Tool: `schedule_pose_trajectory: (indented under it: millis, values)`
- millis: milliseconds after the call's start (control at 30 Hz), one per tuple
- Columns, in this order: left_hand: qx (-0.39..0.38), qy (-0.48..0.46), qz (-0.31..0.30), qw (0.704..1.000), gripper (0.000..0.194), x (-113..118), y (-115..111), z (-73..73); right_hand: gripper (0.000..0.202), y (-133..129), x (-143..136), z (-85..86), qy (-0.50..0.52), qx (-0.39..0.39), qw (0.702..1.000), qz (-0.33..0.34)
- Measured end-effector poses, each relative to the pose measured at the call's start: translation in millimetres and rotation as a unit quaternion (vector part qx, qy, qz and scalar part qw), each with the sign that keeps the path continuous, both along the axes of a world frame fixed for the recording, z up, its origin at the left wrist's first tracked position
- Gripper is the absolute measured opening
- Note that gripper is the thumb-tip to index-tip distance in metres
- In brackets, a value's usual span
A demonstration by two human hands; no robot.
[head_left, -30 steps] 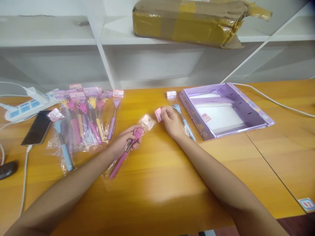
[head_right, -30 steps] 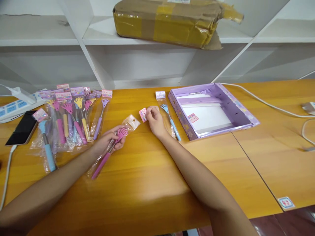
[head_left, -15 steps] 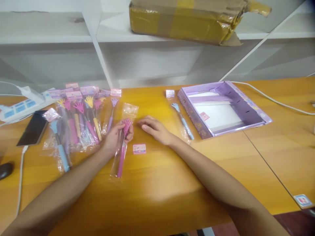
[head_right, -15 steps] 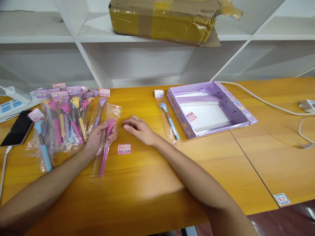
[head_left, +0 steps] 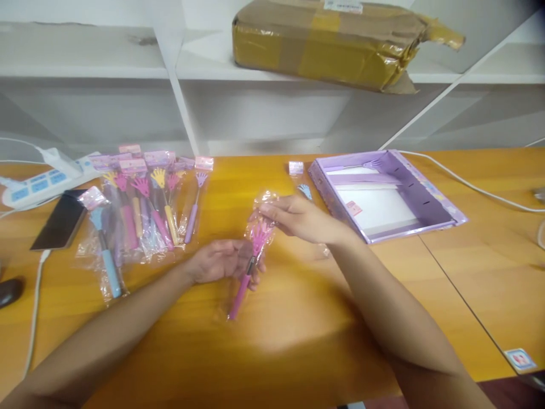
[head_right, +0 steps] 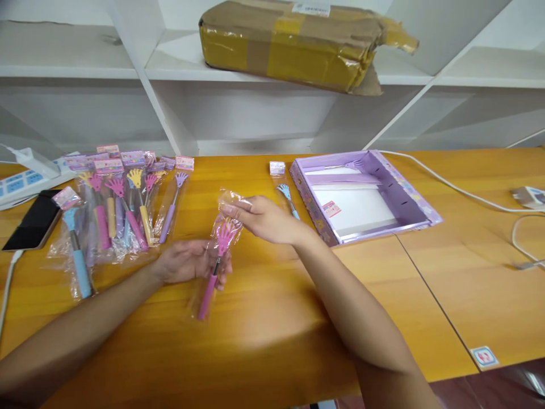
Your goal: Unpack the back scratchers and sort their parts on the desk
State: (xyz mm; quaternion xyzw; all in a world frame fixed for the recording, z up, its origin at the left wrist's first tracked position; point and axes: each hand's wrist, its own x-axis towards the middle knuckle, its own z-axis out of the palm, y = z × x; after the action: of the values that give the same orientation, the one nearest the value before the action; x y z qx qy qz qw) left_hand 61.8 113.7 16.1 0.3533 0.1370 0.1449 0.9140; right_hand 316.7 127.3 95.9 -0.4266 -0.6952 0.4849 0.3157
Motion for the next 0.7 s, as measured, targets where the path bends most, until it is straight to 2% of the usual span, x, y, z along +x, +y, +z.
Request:
schedule_pose_trajectory:
  millis: [100, 233, 267, 367, 467, 567, 600, 633, 700]
  values:
    - [0.033, 0.003, -0.063, 0.997, 0.071, -2.4, -2.9, 0.2, 0.048, -4.8, 12.8, 26.4, 0.046, 0.08, 0.993, -0.072]
    - [0.074, 0.027, -0.108, 0.991, 0.073, -5.3, -5.3, 8.1, 0.038, -26.9, 20.6, 53.0, 0.041, 0.104, 0.993, 0.032]
    - [0.077, 0.039, -0.128, 0.988, 0.073, -6.0, -5.3, 10.9, 0.034, -33.6, 21.1, 58.2, 0.046, 0.128, 0.991, 0.011]
    - [0.075, 0.045, -0.193, 0.977, 0.079, -7.2, -4.4, 17.8, 0.028, -46.0, 20.7, 68.7, 0.059, 0.207, 0.965, -0.147]
    - [0.077, 0.017, -0.214, 0.974, 0.084, -7.3, -3.2, 20.3, 0.036, -40.5, 22.4, 70.7, 0.055, 0.256, 0.938, -0.229]
    - [0.086, 0.039, -0.227, 0.969, 0.072, -7.3, -3.5, 19.0, 0.034, -25.3, 29.5, 66.0, 0.158, 0.302, 0.887, -0.312]
    - [0.079, 0.05, -0.225, 0.97, 0.064, -7.4, -4.2, 18.0, 0.029, -20.7, 32.1, 63.4, 0.179, 0.291, 0.886, -0.314]
    - [0.064, 0.054, -0.22, 0.972, 0.058, -7.5, -5.2, 16.7, 0.025, -17.0, 34.2, 60.3, 0.184, 0.267, 0.897, -0.3]
    - [0.028, 0.047, -0.208, 0.977, 0.052, -7.3, -7.8, 13.7, 0.024, -12.1, 35.6, 53.1, 0.165, 0.207, 0.933, -0.245]
